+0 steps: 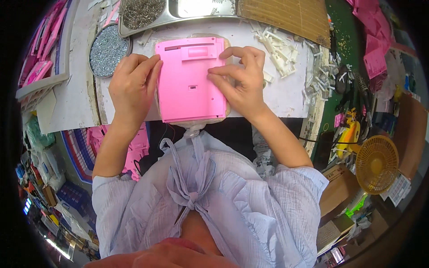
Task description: Assembling a pink plastic toy box, including soldering wires to a motor and speaker and using an electric screwdriver.
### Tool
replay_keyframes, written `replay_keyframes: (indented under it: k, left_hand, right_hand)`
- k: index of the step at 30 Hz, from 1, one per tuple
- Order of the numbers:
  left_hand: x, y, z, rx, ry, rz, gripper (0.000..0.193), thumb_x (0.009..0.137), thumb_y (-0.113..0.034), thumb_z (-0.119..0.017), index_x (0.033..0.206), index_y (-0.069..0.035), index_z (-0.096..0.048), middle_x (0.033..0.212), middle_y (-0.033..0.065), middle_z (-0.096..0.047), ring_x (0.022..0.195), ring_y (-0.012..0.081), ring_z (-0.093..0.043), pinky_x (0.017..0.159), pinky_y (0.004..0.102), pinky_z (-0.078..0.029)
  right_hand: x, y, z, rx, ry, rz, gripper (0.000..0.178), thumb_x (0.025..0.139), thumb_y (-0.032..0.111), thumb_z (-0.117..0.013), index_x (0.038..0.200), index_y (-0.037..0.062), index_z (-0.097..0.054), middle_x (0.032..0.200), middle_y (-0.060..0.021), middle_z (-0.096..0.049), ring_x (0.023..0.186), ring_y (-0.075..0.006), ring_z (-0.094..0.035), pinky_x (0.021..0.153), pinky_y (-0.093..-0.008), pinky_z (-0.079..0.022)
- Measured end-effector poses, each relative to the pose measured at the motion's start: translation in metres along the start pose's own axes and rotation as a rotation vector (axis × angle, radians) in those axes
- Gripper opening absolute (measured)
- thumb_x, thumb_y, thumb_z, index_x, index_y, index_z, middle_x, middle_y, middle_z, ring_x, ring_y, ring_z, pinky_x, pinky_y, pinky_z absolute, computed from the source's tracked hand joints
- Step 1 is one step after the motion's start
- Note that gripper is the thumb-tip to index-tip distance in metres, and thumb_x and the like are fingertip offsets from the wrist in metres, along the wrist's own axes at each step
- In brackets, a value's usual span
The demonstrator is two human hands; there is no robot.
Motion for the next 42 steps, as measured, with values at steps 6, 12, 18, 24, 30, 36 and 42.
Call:
replay_keyframes:
  k: [6,12,18,24,30,36,42]
  left_hand:
    - [-0.009,0.012,0.006,-0.241,0.012,0.139,0.019,0.084,-0.011,-0.074,0.101,-0.004,-0.075,0.090,0.0099,-0.067,0.081,0.0265,-0.065,0.070,0.0355,-0.052]
    - [0.011,0.086,0.025,0.219,-0.156,0.155,0.017,0.086,-0.014,-0.075,0.099,-0.003,-0.076,0.095,0.0111,-0.070,0.081,0.0246,-0.067,0.075,0.0356,-0.052]
    - [0.006,0.134,0.021,0.221,0.120,0.335,0.014,0.088,-0.021,-0.071,0.092,-0.009,-0.076,0.094,0.0069,-0.071,0.090,0.0267,-0.068,0.081,0.0410,-0.048]
    - [0.000,0.132,0.014,0.205,0.053,0.294,0.016,0.089,-0.022,-0.070,0.092,-0.007,-0.076,0.091,0.0061,-0.070,0.085,0.0251,-0.068,0.079,0.0395,-0.048]
    - [0.003,0.136,0.014,0.232,0.113,0.317,0.017,0.090,-0.022,-0.071,0.090,-0.006,-0.075,0.089,0.0085,-0.070,0.082,0.0258,-0.068,0.077,0.0400,-0.050]
    - [0.008,0.133,0.016,0.198,0.195,0.368,0.021,0.092,-0.022,-0.071,0.098,-0.003,-0.074,0.094,0.0112,-0.071,0.085,0.0259,-0.070,0.079,0.0354,-0.053]
    - [0.011,0.124,0.017,0.216,-0.012,0.292,0.021,0.092,-0.024,-0.068,0.093,-0.005,-0.074,0.091,0.0102,-0.071,0.082,0.0277,-0.068,0.077,0.0398,-0.051]
  right_hand:
    - [-0.006,-0.007,-0.006,0.094,-0.047,-0.035,0.020,0.073,0.011,-0.085,0.091,0.0162,-0.082,0.106,-0.0032,-0.063,0.101,-0.0228,-0.046,0.079,-0.0332,-0.040]
    - [-0.012,-0.006,-0.006,0.124,-0.070,-0.070,0.022,0.074,0.010,-0.085,0.095,0.0155,-0.082,0.105,-0.0028,-0.064,0.098,-0.0209,-0.046,0.077,-0.0314,-0.040]
    - [-0.015,-0.006,-0.006,0.115,-0.052,-0.120,0.023,0.075,0.010,-0.084,0.097,0.0153,-0.083,0.106,-0.0015,-0.065,0.098,-0.0200,-0.045,0.076,-0.0301,-0.040]
    - [-0.019,0.004,0.001,-0.105,-0.025,0.027,0.028,0.077,0.015,-0.082,0.106,0.0159,-0.081,0.112,-0.0043,-0.065,0.101,-0.0255,-0.045,0.086,-0.0347,-0.039]
    - [-0.035,0.021,-0.001,-0.221,0.073,-0.059,0.042,0.083,0.020,-0.077,0.125,0.0141,-0.073,0.126,-0.0134,-0.059,0.109,-0.0333,-0.043,0.099,-0.0429,-0.034]
    - [-0.038,0.036,0.003,-0.204,0.222,-0.148,0.056,0.085,0.027,-0.075,0.137,0.0088,-0.063,0.138,-0.0191,-0.049,0.115,-0.0373,-0.039,0.103,-0.0465,-0.033]
    - [-0.037,0.032,0.012,-0.153,0.142,-0.177,0.059,0.084,0.022,-0.075,0.140,0.0056,-0.061,0.137,-0.0157,-0.049,0.106,-0.0276,-0.039,0.093,-0.0377,-0.037]
Point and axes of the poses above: each hand's wrist, its own x-axis towards the middle knuckle, its own z-axis out of the back of the hand, y = z × x, the point moved 2 cm from there along x, towards the middle knuckle
